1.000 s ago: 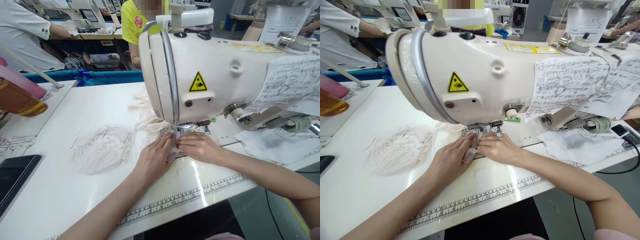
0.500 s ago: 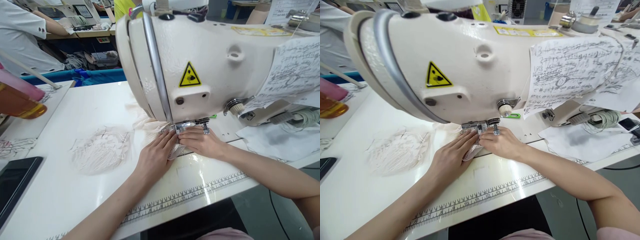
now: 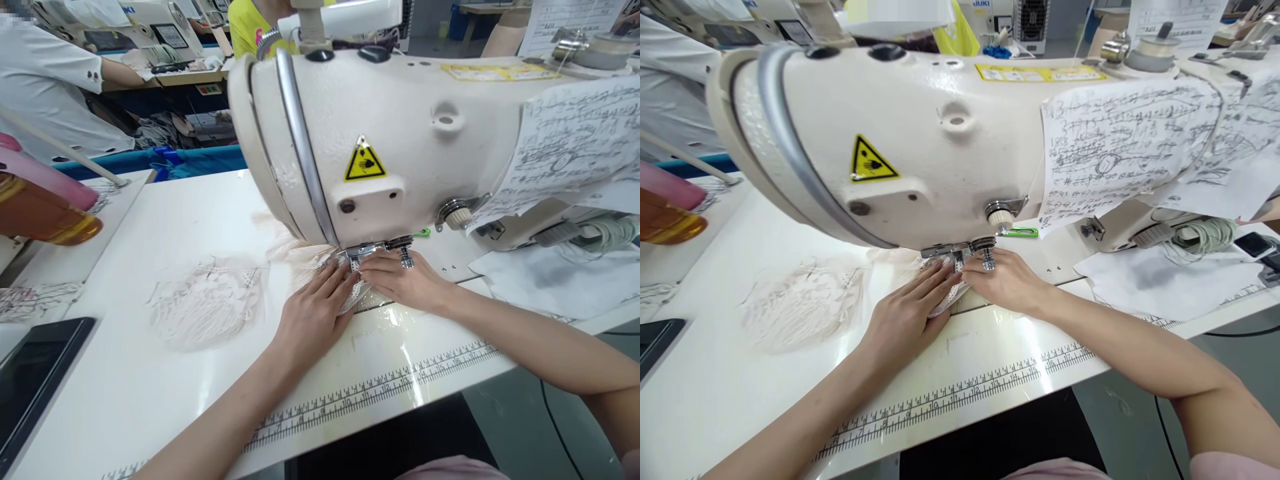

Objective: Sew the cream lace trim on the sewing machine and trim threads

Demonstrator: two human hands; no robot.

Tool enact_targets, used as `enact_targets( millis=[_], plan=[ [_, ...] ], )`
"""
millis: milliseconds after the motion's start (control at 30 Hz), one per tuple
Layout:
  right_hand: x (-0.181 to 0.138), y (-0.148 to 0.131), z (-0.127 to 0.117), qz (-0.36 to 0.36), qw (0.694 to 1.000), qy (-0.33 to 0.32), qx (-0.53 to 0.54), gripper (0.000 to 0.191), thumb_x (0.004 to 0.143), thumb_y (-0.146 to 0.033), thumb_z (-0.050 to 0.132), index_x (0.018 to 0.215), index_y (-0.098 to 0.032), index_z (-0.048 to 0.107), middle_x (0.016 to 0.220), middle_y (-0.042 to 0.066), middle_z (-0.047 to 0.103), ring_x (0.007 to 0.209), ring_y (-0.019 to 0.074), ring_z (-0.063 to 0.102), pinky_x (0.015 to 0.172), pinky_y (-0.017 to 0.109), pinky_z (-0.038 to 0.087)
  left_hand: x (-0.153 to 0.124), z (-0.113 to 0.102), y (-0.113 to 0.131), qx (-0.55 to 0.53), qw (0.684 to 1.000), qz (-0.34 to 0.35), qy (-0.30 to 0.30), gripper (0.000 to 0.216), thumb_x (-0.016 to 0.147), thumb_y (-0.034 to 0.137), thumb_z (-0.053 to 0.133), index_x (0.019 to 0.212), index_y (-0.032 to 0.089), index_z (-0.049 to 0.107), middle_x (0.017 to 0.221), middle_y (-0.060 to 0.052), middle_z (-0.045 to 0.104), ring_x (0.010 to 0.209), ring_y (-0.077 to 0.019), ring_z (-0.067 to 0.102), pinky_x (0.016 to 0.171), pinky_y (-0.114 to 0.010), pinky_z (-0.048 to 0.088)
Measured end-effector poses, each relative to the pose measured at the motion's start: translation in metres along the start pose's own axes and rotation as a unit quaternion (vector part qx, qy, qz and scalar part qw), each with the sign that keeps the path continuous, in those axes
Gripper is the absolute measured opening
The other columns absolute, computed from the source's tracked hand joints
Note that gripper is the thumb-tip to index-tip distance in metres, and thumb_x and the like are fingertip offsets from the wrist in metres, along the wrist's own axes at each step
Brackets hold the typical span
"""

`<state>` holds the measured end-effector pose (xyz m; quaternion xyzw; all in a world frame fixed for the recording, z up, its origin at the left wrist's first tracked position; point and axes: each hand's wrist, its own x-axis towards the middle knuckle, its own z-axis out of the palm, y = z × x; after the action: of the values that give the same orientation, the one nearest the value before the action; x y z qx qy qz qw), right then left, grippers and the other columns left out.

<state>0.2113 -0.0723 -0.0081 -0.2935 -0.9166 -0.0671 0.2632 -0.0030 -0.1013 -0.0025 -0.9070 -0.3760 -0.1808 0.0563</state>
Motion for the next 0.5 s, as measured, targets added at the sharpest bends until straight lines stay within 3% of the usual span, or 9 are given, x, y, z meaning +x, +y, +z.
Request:
enact_targets(
  millis=[333,500],
  plan=[
    [0.0022,-0.0021,-0.0021,0.034,0.998,0.002,-0.061,0.027,0.092,-0.009,0.043,0.084,-0.017,0.067,0.096,0.001,0.072,0.076,0.0151,0.065,0.060,0.032,0.043,0.0018,0.0056,-0.0040,-0.015,1.000,-0.020,-0.011,0.039,0.094,0.024,0.046,0.130,0.013,0.056,0.137,-0.012,0.054,0.129,-0.0292,0.049,0.099,-0.048,0.052],
    [0.0015,-0.0033,-0.0031,0.037,0.997,0.001,-0.065,0.025,0.092,-0.009,0.045,0.090,-0.017,0.068,0.102,0.000,0.072,0.076,0.0141,0.065,0.061,0.031,0.043,0.0017,0.0075,-0.0073,0.005,0.999,0.038,0.020,0.038,0.093,0.016,0.045,0.129,0.009,0.055,0.134,-0.013,0.056,0.128,-0.0285,0.050,0.102,-0.047,0.050]
  ],
)
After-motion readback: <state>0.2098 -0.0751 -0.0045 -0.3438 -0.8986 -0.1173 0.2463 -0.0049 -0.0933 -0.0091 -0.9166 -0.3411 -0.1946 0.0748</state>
